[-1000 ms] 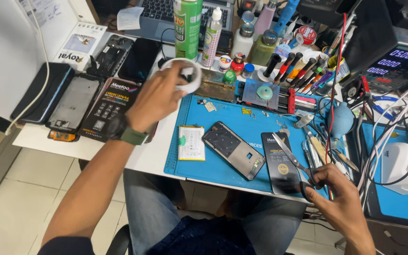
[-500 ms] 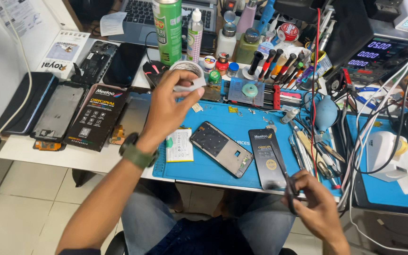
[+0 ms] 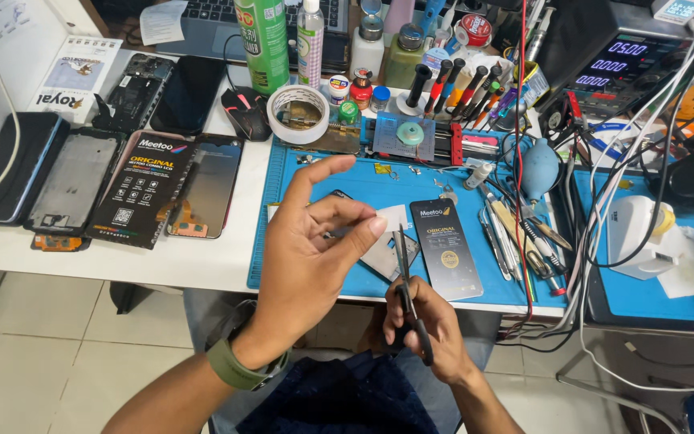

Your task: The person holds a smartphone, connects a charging cable, and navigates the interface. They then remove the back cover, take out the battery, and apply adhesive tape to the phone's internal frame.

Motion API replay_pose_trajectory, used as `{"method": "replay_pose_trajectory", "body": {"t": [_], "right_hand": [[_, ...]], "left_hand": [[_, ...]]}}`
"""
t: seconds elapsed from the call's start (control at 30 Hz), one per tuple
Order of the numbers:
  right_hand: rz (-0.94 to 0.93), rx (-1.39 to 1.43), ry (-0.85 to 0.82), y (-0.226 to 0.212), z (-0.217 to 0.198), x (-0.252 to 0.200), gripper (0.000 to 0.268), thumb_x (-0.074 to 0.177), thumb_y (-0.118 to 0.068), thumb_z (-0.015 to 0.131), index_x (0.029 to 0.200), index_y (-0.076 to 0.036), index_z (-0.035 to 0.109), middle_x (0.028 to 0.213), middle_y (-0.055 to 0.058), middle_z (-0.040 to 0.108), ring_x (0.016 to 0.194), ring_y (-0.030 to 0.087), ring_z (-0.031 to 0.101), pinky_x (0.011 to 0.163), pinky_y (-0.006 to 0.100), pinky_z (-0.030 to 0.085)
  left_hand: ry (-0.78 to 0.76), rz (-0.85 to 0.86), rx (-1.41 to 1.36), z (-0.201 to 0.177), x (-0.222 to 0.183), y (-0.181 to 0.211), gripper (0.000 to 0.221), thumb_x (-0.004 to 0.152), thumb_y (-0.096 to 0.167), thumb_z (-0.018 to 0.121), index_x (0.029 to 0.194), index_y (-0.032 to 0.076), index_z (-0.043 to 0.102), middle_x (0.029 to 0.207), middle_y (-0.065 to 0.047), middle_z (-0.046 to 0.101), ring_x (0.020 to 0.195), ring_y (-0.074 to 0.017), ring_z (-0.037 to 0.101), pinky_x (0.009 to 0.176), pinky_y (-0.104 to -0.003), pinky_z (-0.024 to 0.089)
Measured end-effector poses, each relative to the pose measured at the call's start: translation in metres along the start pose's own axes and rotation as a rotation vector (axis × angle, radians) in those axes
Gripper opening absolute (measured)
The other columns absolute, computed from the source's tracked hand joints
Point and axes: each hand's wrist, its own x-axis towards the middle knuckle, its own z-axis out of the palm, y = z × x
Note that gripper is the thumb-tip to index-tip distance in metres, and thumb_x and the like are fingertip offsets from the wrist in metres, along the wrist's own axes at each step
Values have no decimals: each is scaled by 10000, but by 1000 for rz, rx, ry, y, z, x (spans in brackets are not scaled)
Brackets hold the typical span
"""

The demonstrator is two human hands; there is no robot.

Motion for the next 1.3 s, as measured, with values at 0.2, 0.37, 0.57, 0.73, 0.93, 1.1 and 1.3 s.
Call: {"method": "replay_pose_trajectory", "body": {"t": [0.2,0.37,0.57,0.73,0.93,1.1,1.3], "right_hand": [[-25,10,24,-3,4,2,427,1045,-402,813,1018,-92,520,941,65,497,658,190,596,637,309,531],[7,24,48,0,2,-1,393,1027,-351,824,998,-89,532,942,75,503,649,197,583,623,310,547],[27,8,62,1,2,-2,356,1015,-316,826,970,-94,552,945,76,526,635,197,620,620,312,548],[26,15,63,2,2,-2,324,1024,-271,811,979,-98,541,935,71,528,640,199,630,621,308,552],[20,-9,81,3,2,-3,328,1016,-253,814,960,-103,527,913,73,514,614,198,634,601,308,546],[11,-57,96,1,2,-2,313,1011,-251,810,940,-105,543,917,74,536,592,195,644,589,304,539],[16,-83,129,0,3,-3,305,1006,-213,801,904,-111,532,909,77,551,573,194,639,580,303,527]], "left_hand": [[17,-18,-55,5,-3,-1,539,954,109,795,1406,104,503,950,-135,803,910,-219,835,886,-326,682],[22,-23,-76,4,-4,-1,506,959,109,790,1386,96,519,936,-126,797,885,-214,834,857,-321,680],[21,-8,-36,1,-4,0,496,957,145,798,1380,99,542,942,-106,806,934,-205,839,901,-334,693],[29,-13,-40,2,-3,0,482,957,132,798,1360,97,537,929,-105,807,898,-202,839,855,-329,685],[37,-27,-48,3,-3,-1,469,950,113,802,1337,107,539,929,-113,815,873,-204,848,826,-315,684],[33,-34,-55,3,-4,1,465,953,117,798,1335,102,534,935,-113,810,865,-201,840,814,-313,684],[38,-36,-65,3,-4,0,447,951,114,796,1317,108,540,930,-112,808,874,-190,833,829,-308,682]]}}
